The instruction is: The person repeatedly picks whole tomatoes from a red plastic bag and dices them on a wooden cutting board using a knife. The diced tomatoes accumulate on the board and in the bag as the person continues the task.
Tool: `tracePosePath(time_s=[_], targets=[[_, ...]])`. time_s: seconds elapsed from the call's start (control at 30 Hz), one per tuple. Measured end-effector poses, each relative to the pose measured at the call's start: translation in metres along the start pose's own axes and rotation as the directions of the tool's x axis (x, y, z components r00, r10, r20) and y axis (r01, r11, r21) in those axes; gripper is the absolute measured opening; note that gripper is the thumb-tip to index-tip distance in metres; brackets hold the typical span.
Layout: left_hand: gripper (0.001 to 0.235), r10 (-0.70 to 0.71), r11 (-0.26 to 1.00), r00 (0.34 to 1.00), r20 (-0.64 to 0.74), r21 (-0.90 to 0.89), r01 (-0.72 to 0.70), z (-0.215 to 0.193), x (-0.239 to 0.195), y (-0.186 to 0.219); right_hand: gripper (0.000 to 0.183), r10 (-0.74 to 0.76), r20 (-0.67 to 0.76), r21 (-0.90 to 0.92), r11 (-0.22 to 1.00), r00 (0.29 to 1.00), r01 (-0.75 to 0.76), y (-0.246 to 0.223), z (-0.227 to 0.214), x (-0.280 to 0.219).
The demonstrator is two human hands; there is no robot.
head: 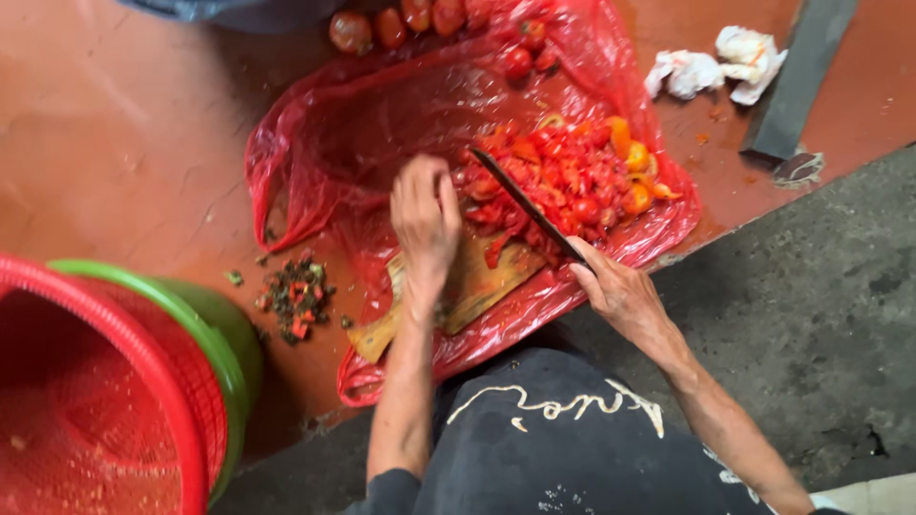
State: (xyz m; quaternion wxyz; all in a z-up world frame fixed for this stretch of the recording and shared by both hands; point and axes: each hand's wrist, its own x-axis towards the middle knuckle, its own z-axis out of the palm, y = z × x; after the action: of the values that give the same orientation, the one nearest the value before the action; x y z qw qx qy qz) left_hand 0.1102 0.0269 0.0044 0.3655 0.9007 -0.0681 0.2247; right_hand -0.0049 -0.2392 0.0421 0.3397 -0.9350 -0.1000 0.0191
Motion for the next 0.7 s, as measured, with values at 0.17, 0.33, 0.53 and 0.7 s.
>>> tracePosePath(time_s=[0.17, 0.33, 0.53, 0.7], targets=[[0.027, 0.116, 0.99, 0.983, 0.139, -0.093, -0.103, 0.072, 0.101, 0.003, 0.045, 0.406, 0.037, -0.032, 0.914, 0.913, -0.405, 0.008, -0.017, -0.002], [0.031, 0.103, 0.993, 0.915, 0.391, 0.018, -0.119, 0.168, 0.15, -0.002, 0.04, 0.068, -0.081, -0.083, 0.994, 0.994, -0.075, 0.002, -0.027, -0.025], [0.026, 0.091, 0.979, 0.902, 0.422, 0.13, -0.159, 0.198, 0.148, -0.037, 0.042, 0.09, 0.178, 0.016, 0.995, 0.98, -0.094, -0.03, -0.003, -0.048], [0.047, 0.145, 0.952, 0.907, 0.394, 0.195, -0.237, 0.204, 0.153, -0.023, 0.047, 0.22, 0.415, -0.078, 0.975, 0.883, -0.207, -0.035, 0.022, -0.035]])
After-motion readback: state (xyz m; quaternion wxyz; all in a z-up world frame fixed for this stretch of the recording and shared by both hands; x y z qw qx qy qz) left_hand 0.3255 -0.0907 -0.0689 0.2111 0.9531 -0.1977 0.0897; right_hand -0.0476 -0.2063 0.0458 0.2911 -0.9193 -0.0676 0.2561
